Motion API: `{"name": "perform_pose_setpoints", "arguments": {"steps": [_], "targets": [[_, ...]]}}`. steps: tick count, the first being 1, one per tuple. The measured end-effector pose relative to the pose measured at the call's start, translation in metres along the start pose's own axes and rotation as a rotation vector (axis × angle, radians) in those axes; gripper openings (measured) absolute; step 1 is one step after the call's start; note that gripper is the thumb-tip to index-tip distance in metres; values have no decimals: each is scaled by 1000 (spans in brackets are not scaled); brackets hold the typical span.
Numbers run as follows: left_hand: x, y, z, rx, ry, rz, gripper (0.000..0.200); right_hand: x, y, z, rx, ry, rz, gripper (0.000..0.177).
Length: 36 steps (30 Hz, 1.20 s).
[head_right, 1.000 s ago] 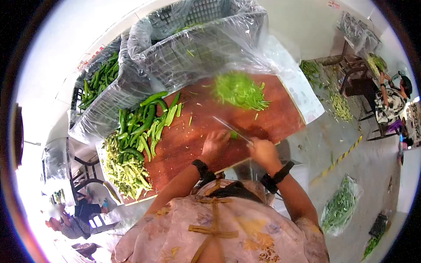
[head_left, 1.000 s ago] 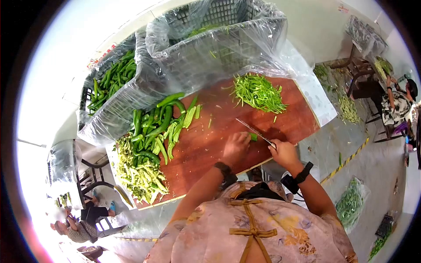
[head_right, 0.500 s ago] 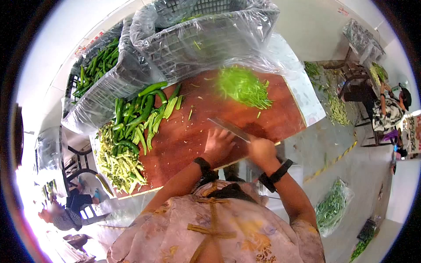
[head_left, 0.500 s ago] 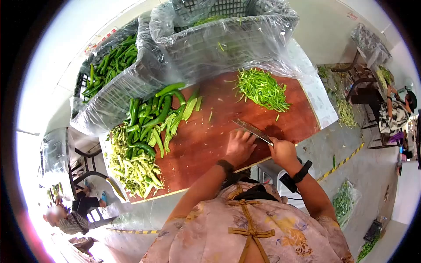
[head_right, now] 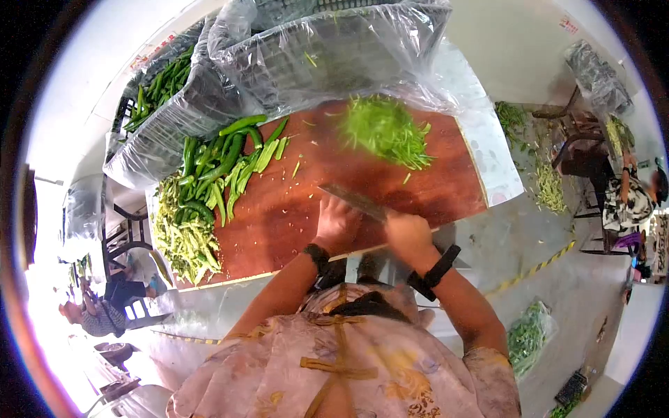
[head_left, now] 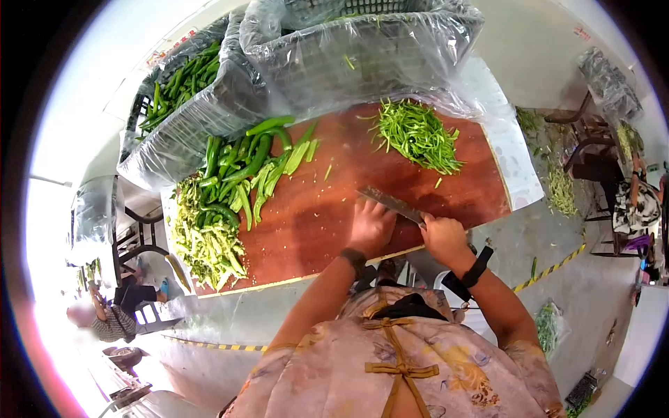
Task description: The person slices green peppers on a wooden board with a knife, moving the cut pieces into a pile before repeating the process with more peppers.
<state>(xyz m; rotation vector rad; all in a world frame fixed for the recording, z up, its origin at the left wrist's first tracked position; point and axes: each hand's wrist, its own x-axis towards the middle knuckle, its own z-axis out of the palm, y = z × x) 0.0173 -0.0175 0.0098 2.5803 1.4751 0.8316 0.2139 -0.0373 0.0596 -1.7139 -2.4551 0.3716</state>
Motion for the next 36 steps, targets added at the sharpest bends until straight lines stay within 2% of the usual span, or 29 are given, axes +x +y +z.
{"name": "perform_pose_setpoints", "arguments": {"steps": [6, 13, 16, 18, 27, 29, 32, 34, 36], "targets": [[2, 2, -1, -27, -78, -58, 21, 12, 5, 1, -4, -64, -9, 20], [3, 2, -2, 15, -54, -26, 26, 52, -10, 12, 66, 15, -53, 22], [5, 1, -3, -35, -7, -29, 28, 46, -8, 7, 73, 59, -29, 22], [2, 1, -2, -30, -28, -10, 30, 29, -4, -2, 63, -58, 24, 22], [3, -3, 5, -39, 39, -3, 15, 6, 1, -9, -37, -118, 65, 20], [2, -4, 0, -49, 24, 1, 18, 11, -2, -4, -49, -141, 63, 20], [-1, -4, 0, -76, 11, 4, 23, 28, -10, 8, 5, -120, 57, 21], [2, -5, 0, -82, 23, 3, 25, 49, -13, 15, 1, 0, 10, 21], [4, -3, 0, -96, 113, 2, 23, 59, -14, 14, -2, -9, 47, 22]]}}
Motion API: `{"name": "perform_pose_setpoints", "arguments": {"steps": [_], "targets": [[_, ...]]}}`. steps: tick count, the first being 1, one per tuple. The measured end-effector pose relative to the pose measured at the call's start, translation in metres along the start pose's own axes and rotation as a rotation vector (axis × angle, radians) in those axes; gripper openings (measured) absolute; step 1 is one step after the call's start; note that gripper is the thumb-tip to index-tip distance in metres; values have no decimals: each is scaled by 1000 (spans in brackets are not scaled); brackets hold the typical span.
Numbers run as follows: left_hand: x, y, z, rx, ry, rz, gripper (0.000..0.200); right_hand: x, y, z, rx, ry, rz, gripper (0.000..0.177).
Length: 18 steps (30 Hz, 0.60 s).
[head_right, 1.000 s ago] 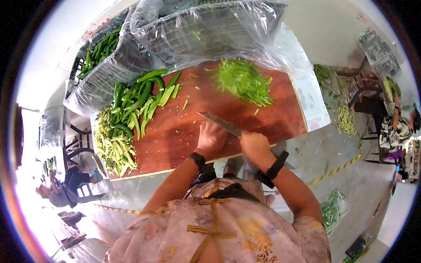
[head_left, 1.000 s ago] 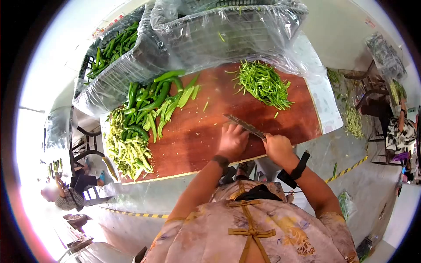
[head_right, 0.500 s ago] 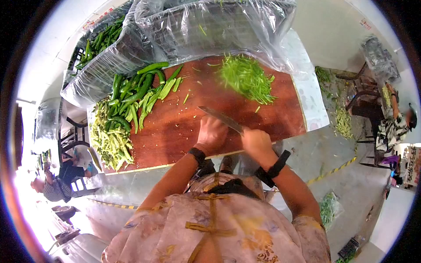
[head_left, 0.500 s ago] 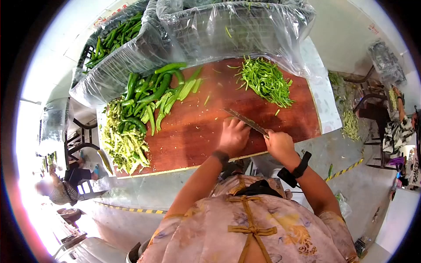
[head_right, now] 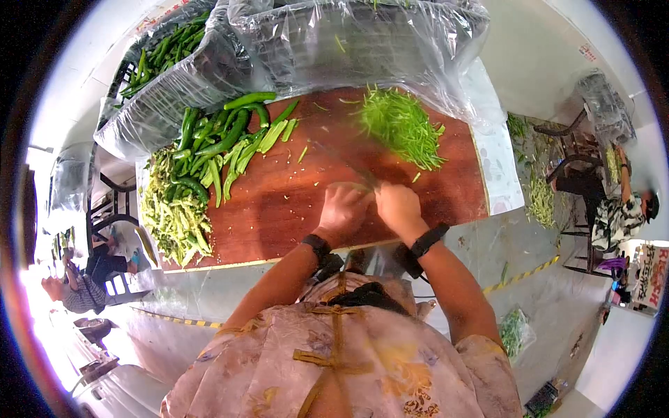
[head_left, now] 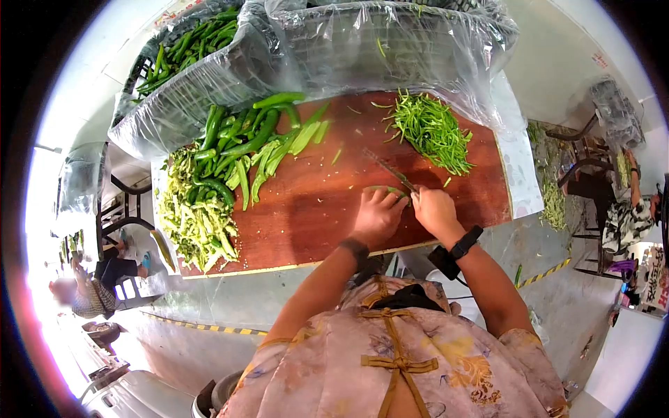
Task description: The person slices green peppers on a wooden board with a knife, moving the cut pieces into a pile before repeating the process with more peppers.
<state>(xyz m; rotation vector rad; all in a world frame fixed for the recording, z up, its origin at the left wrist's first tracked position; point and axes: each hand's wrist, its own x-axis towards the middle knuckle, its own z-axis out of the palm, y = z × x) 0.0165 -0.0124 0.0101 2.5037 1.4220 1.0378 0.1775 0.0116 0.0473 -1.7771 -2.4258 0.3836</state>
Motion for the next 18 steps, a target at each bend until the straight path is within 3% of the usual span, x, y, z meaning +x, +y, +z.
{"name": "perform_pose_setpoints", "arguments": {"steps": [4, 6, 9, 18], "targets": [[-1, 0, -3, -17, -4, 2, 29, -21, 7, -10, 21, 23, -15, 22], [-3, 3, -4, 43, -113, -34, 25, -43, 6, -19, -18, -72, 20, 22], [-4, 0, 1, 50, -86, -11, 21, -60, 12, -20, -20, -54, 32, 21], [-5, -1, 0, 37, -116, 1, 26, -37, 6, 5, 14, -18, -3, 20]]}}
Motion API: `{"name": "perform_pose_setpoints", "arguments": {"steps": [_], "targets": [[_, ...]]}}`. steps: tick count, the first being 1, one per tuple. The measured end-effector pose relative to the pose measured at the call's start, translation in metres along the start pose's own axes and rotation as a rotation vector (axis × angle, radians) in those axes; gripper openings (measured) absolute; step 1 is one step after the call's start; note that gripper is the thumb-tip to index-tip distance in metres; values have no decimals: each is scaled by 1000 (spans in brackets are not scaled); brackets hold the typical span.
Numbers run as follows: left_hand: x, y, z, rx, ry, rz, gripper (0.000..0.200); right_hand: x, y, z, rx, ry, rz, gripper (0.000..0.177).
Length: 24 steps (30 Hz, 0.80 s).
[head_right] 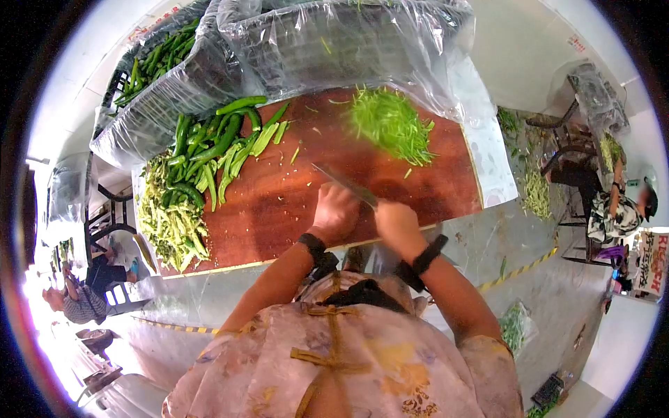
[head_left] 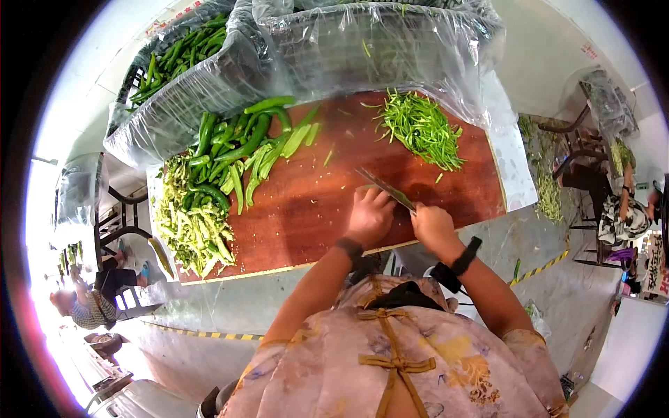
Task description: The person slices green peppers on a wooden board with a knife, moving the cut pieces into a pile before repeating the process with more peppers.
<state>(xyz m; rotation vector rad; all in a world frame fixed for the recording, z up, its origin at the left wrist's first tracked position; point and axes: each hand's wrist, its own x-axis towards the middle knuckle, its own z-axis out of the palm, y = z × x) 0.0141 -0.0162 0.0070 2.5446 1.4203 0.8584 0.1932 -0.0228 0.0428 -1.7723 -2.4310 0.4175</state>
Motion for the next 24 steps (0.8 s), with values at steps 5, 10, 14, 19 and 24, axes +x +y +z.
{"name": "perform_pose_setpoints", "arguments": {"steps": [5, 10, 14, 19, 24], "targets": [[3, -2, 5, -39, 121, 10, 21, 41, -3, -3, 13, 116, -59, 22], [-2, 0, 5, 33, 57, 4, 29, -7, -3, -19, 0, 52, -8, 22], [-2, -2, 5, 13, 35, 15, 22, -28, 0, -21, -41, -19, 51, 21], [-3, -3, 4, 16, 50, 0, 20, -27, 0, -17, -48, -25, 38, 20], [0, -2, -2, -29, 48, 33, 24, 6, -9, -7, -10, 28, -32, 20]]}}
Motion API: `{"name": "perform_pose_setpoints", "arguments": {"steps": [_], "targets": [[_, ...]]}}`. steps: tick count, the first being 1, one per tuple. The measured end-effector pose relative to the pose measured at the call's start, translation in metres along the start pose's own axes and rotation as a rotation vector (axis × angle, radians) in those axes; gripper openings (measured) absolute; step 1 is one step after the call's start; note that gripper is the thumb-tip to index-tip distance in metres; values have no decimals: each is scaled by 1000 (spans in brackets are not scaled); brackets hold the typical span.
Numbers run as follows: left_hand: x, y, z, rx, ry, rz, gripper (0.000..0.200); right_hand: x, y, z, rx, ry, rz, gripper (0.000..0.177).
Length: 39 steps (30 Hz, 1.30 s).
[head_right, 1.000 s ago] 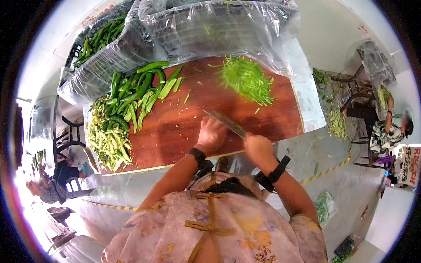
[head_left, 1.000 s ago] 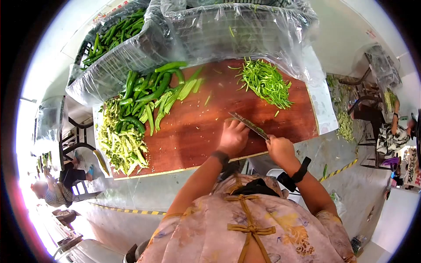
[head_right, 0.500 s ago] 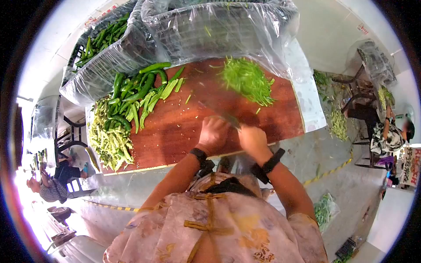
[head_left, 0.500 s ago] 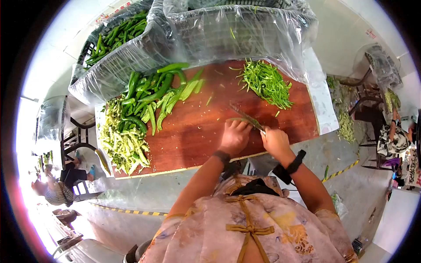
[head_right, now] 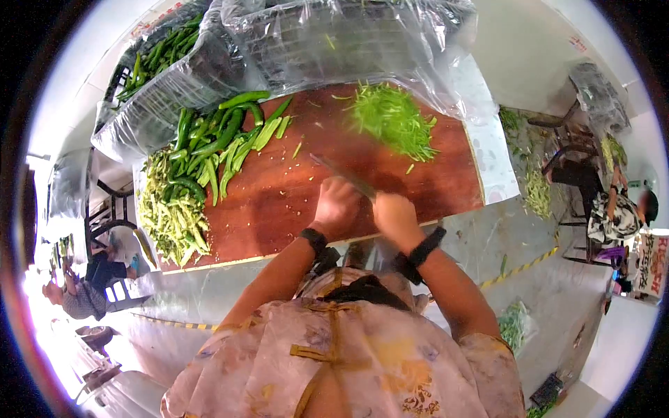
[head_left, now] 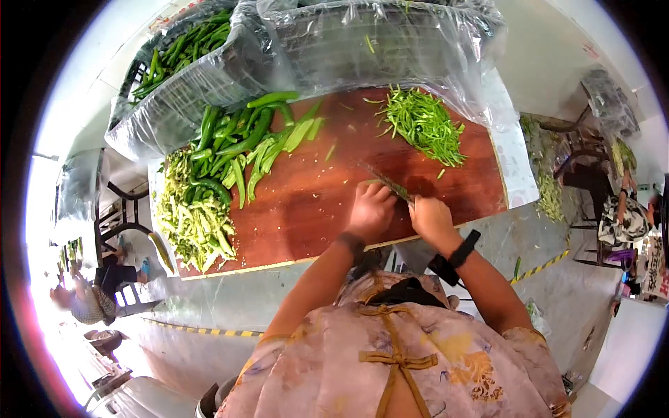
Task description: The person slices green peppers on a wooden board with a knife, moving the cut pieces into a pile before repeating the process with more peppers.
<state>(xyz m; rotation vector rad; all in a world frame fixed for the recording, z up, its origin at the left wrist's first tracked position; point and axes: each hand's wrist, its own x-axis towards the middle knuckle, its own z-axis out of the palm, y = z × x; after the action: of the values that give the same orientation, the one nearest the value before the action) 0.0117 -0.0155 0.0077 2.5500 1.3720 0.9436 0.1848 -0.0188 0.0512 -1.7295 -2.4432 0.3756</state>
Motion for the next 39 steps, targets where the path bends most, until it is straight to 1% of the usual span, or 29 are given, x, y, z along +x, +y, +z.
{"name": "perform_pose_setpoints", "arguments": {"steps": [1, 2, 3, 4, 7, 8, 9, 11, 15, 18, 20, 22, 24, 26, 28, 30, 33, 37, 39], "targets": [[0, 0, 1, 6, -4, -10, 24, 12, -2, 3, -3, 32, -20, 20], [0, 1, 2, 1, 41, -8, 25, 22, -1, 4, 13, 60, -30, 21], [-1, 0, 4, -5, 86, -1, 27, 29, -1, 4, 4, 51, -10, 21], [-2, -1, 5, -2, 84, 2, 27, 32, -1, 2, -9, 44, 13, 21], [0, 0, 5, -6, 90, 1, 27, 9, 5, -3, 18, 73, -19, 21], [-1, 2, 2, 23, 33, -29, 26, -2, 5, -4, 18, 69, -18, 21], [-3, 3, 1, 50, -24, -57, 25, -13, 3, -8, 15, 20, 6, 20], [-2, 4, 0, 56, -22, -47, 24, -29, 2, -17, -13, -49, 56, 20], [-1, 1, 2, 53, 27, -6, 20, -32, -1, -24, 12, -29, 67, 20], [-2, 0, 4, 62, -4, -21, 20, -24, 0, -11, -18, -79, 103, 18], [-2, -1, 4, 42, 3, -8, 20, -13, 2, 1, 34, -12, -6, 19], [-3, -3, 9, 26, 16, 9, 20, 3, -4, 5, 12, 1, -2, 19], [-3, -3, 13, 50, 59, -20, 22, 17, -5, 3, -10, 22, -2, 19], [-4, -4, 13, 56, 76, -8, 23, 23, -5, 2, -16, 28, 48, 19], [-2, -3, 10, 57, 99, 0, 25, 7, -1, -3, -2, 56, 33, 18], [-3, 0, 6, 69, 32, -41, 26, -13, -2, -8, 12, 73, 19, 18], [-4, 0, 4, 60, 26, -25, 24, -31, -4, -13, -13, -48, 98, 18], [-4, -3, 6, 59, 27, -13, 22, -33, -6, -20, 5, -49, 82, 18], [-4, -3, 5, 40, 36, -1, 22, -30, -5, -17, -49, -79, 97, 17]]}}
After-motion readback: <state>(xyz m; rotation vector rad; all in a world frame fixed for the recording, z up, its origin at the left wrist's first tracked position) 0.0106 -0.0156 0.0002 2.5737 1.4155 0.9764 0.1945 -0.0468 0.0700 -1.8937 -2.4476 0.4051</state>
